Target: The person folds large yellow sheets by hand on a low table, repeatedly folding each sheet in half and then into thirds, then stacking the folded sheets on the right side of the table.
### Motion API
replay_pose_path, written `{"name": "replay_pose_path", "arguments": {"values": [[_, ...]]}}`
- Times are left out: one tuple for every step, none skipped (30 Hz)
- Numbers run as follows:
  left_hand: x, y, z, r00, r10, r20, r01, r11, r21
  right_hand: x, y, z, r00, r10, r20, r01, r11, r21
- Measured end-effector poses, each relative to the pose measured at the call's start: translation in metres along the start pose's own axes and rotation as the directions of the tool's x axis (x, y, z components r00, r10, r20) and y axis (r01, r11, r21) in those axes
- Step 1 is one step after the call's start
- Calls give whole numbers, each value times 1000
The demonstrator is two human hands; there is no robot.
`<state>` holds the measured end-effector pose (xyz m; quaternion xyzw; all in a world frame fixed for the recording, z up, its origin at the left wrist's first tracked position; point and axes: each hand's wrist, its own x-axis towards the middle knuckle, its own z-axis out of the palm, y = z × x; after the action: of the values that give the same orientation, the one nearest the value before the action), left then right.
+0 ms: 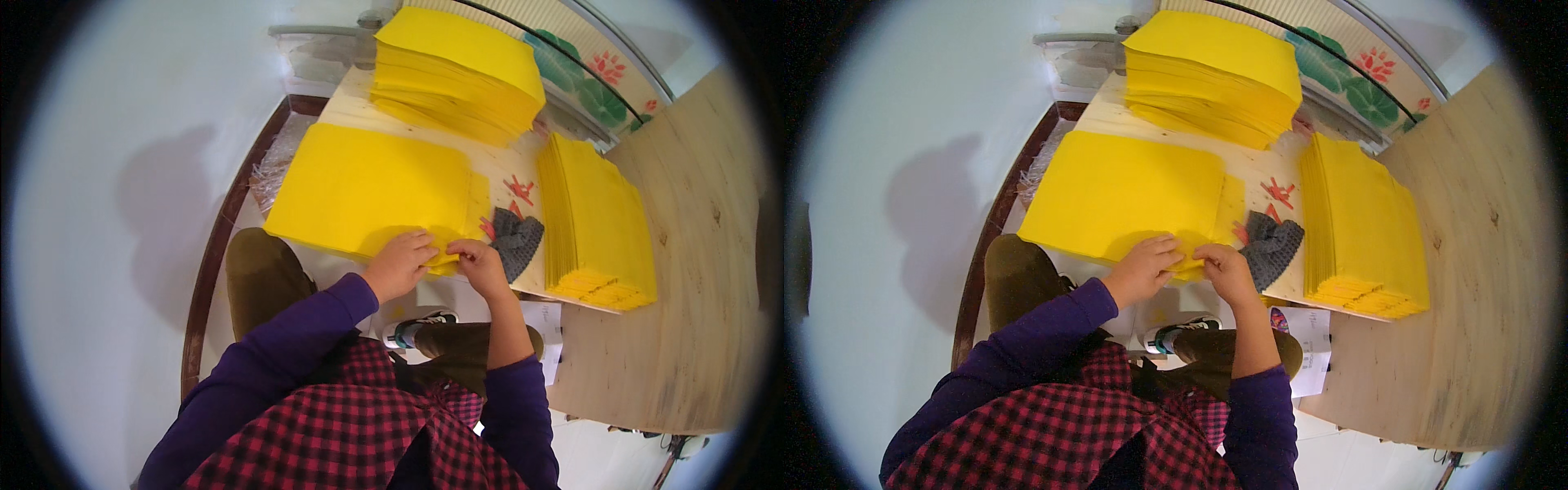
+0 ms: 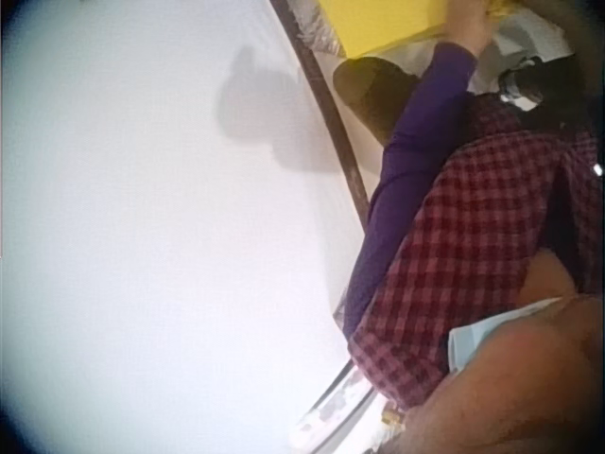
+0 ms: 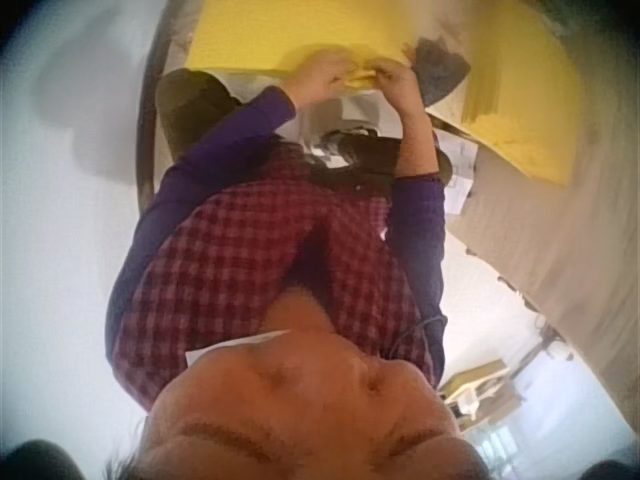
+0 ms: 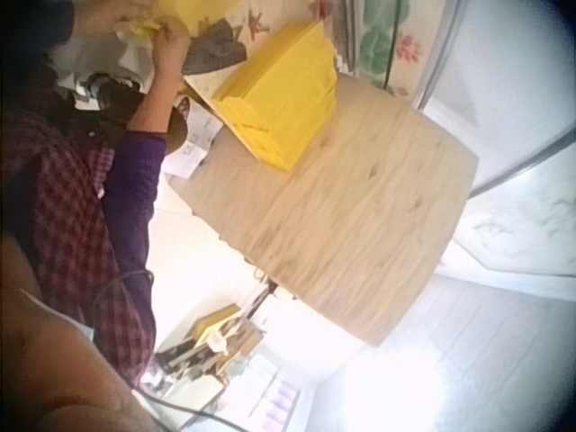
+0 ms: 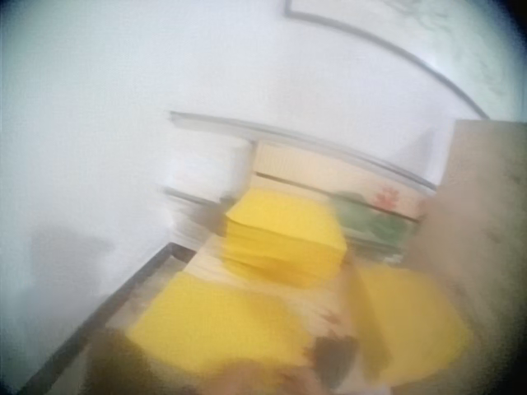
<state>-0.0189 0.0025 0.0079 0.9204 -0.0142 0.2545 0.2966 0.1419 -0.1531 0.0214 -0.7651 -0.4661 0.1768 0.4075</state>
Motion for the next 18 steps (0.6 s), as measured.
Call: {"name": "replay_pose_path", "arguments": {"values": [[-4, 1, -5, 1000, 23, 12, -24, 998, 52, 0, 0, -1, 999, -32, 5, 32, 999, -22], [-9, 0, -11, 999, 17, 27, -18, 999, 51, 0, -1, -2, 998, -63, 9, 64, 997, -45], [-16, -2, -20, 999, 9, 51, -12, 998, 62, 0, -3, -3, 995, -97, 7, 97, 994, -55], [-22, -5, -30, 998, 8, 66, -13, 997, 71, -1, -6, -4, 995, -98, 27, 99, 993, -68], [-29, -10, -43, 998, -15, 59, 10, 996, 86, -1, -10, -7, 994, -97, 40, 100, 993, -69], [-36, -18, -59, 999, -28, 45, 23, 995, 98, -2, -15, -10, 997, -62, 50, 65, 996, -67], [-43, -25, -74, 996, -65, 58, 58, 992, 116, -1, -22, -12, 999, 10, 44, -8, 998, -57], [-51, -30, -90, 995, -95, 20, 92, 990, 110, 0, -28, -16, 1000, -8, 29, 11, 996, -84], [-59, -36, -107, 989, -150, 8, 148, 983, 112, 1, -35, -20, 1000, 25, 16, -23, 994, -111], [-65, -42, -123, 984, -175, -33, 177, 979, 101, 4, -42, -23, 998, 56, 1, -56, 989, -138], [-68, -48, -136, 977, -201, -74, 207, 974, 91, 9, -49, -25, 1000, 10, -18, -13, 987, -160], [-70, -54, -147, 973, -219, -76, 226, 970, 93, 15, -55, -25, 999, -37, -35, 30, 983, -182], [-70, -60, -158, 968, -237, -79, 244, 965, 97, 23, -60, -21, 992, -110, -54, 98, 978, -185], [-68, -66, -164, 963, -258, -80, 266, 959, 102, 31, -64, -14, 992, -110, -66, 97, 978, -184], [-65, -72, -168, 958, -277, -79, 284, 953, 109, 39, -67, -5, 988, -133, -78, 119, 979, -165], [-62, -77, -170, 957, -282, -62, 287, 953, 94, 47, -69, 4, 981, -173, -90, 161, 978, -132], [-58, -81, -171, 954, -297, -40, 300, 951, 81, 55, -69, 11, 987, -155, -32, 148, 977, -156], [-54, -85, -171, 948, -317, -13, 317, 946, 64, 61, -68, 18, 991, -134, -7, 131, 977, -168]]}}
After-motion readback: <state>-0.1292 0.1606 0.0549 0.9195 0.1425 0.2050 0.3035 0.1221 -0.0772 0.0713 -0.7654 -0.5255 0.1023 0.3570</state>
